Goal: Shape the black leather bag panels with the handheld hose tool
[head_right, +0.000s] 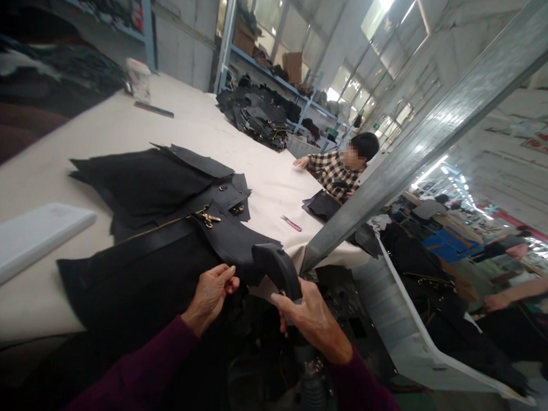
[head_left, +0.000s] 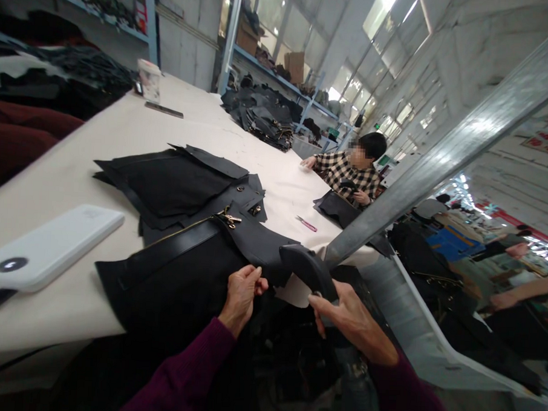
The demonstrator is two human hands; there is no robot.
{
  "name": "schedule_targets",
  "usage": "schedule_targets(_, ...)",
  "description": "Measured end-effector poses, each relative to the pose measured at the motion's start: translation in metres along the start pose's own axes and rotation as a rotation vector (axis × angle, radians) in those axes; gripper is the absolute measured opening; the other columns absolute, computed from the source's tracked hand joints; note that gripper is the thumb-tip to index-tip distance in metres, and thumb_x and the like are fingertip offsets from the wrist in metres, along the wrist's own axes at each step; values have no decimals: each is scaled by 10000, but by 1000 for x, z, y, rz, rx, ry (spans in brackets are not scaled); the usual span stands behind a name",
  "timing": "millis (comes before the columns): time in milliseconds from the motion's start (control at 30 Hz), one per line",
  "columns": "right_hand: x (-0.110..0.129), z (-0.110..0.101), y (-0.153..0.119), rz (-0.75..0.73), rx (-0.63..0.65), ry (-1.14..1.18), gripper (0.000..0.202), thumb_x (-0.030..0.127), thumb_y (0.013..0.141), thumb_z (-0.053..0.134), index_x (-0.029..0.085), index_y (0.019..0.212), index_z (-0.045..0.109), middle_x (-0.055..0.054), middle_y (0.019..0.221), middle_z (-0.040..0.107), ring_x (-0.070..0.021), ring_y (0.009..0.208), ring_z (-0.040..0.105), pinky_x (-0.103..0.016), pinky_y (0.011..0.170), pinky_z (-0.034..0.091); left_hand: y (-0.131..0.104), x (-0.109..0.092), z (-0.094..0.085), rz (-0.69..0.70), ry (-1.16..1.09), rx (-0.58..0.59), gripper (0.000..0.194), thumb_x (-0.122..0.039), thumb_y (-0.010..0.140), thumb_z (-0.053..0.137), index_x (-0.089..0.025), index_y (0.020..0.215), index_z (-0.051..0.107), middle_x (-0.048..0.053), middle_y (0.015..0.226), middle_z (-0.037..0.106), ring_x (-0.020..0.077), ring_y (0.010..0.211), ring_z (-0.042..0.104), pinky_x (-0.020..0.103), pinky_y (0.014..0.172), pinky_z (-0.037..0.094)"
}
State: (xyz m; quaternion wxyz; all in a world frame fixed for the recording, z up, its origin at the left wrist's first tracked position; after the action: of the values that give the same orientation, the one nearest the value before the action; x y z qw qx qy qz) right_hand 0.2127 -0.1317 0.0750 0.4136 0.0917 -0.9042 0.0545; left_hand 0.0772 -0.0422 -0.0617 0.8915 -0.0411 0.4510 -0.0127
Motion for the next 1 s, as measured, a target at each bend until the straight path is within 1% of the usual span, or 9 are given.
schedule_targets(100, -8, 24, -3, 12, 98, 33, 154, 286, 843, 518, 161, 754, 504, 41, 548, 543, -102, 460, 521, -177, 438, 394, 1, 1, -3, 10, 34, -5, 266, -325, 651, 614, -148, 571, 432, -30, 437, 464, 53, 402, 399, 158, 405, 273)
schedule_targets(200, -15, 39, 6, -4, 117, 48, 147, 279, 834, 526, 157, 754, 513, 46, 536, 536, -100, 453, 518, -172, 435, 390, 1, 3, -7, 40, 82, -6, 267, -326, 680, 603, -143, 568, 444, -37, 424, 441, 46, 389, 367, 159, 403, 252)
schedule_targets(300, -17, 35, 20, -15, 66, 44, 181, 293, 828, 528, 152, 716, 504, 37, 527, 541, -107, 450, 522, -177, 426, 392, -1, 3, -9, 60, 98, 6, 295, -343, 697, 610, -148, 572, 426, -42, 417, 429, 43, 379, 343, 159, 398, 223)
schedule_targets(400, -15, 20, 28, -10, 4, 39, 214, 319, 843, 502, 156, 704, 503, 28, 525, 551, -117, 458, 532, -189, 439, 409, -7, -1, -16, 60, 143, -11, 317, -352, 718, 594, -151, 559, 406, -49, 395, 392, 39, 367, 307, 160, 396, 198)
schedule_targets(500, -12, 0, 27, -30, -62, 22, 248, 333, 860, 476, 163, 681, 496, 21, 524, 558, -127, 486, 548, -207, 484, 432, -14, -4, -26, 22, 166, -12, 317, -352, 726, 583, -156, 559, 399, -47, 382, 381, 42, 366, 289, 162, 397, 196)
schedule_targets(567, -13, -11, 24, -25, -98, 20, 268, 358, 862, 479, 163, 679, 494, 20, 514, 555, -128, 470, 539, -208, 465, 422, -18, -6, -32, 0, 172, -6, 307, -348, 728, 581, -159, 567, 402, -42, 383, 392, 45, 368, 296, 164, 399, 206)
schedule_targets(667, -16, -20, 17, -13, -108, 36, 281, 381, 866, 481, 161, 693, 494, 16, 529, 558, -124, 465, 532, -206, 452, 417, -21, -9, -38, 5, 204, 1, 290, -338, 740, 576, -154, 581, 418, -36, 395, 415, 46, 378, 317, 160, 407, 228)
schedule_targets(833, -27, -5, 13, 57, 5, 77, 238, 355, 859, 485, 152, 736, 491, 17, 548, 548, -118, 459, 528, -202, 436, 420, -24, -7, -41, 14, 247, -14, 290, -339, 750, 578, -155, 598, 412, -33, 413, 443, 48, 379, 354, 159, 406, 246)
schedule_targets(1000, -34, 17, 30, 35, 70, 46, 223, 331, 829, 517, 140, 716, 510, 12, 549, 558, -125, 452, 555, -184, 400, 419, -22, -3, -45, 33, 254, -1, 306, -361, 748, 586, -153, 594, 421, -22, 424, 471, 53, 384, 380, 162, 408, 269)
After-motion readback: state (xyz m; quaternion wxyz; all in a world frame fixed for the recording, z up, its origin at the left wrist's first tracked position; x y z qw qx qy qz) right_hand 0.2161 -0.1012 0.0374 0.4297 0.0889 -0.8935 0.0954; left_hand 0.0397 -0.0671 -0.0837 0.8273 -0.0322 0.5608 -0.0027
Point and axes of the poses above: each hand's wrist, its own y-axis towards the middle knuckle, its own z-axis out of the palm, x = y × z, the point moved 10 cm from there along y, towards the middle knuckle
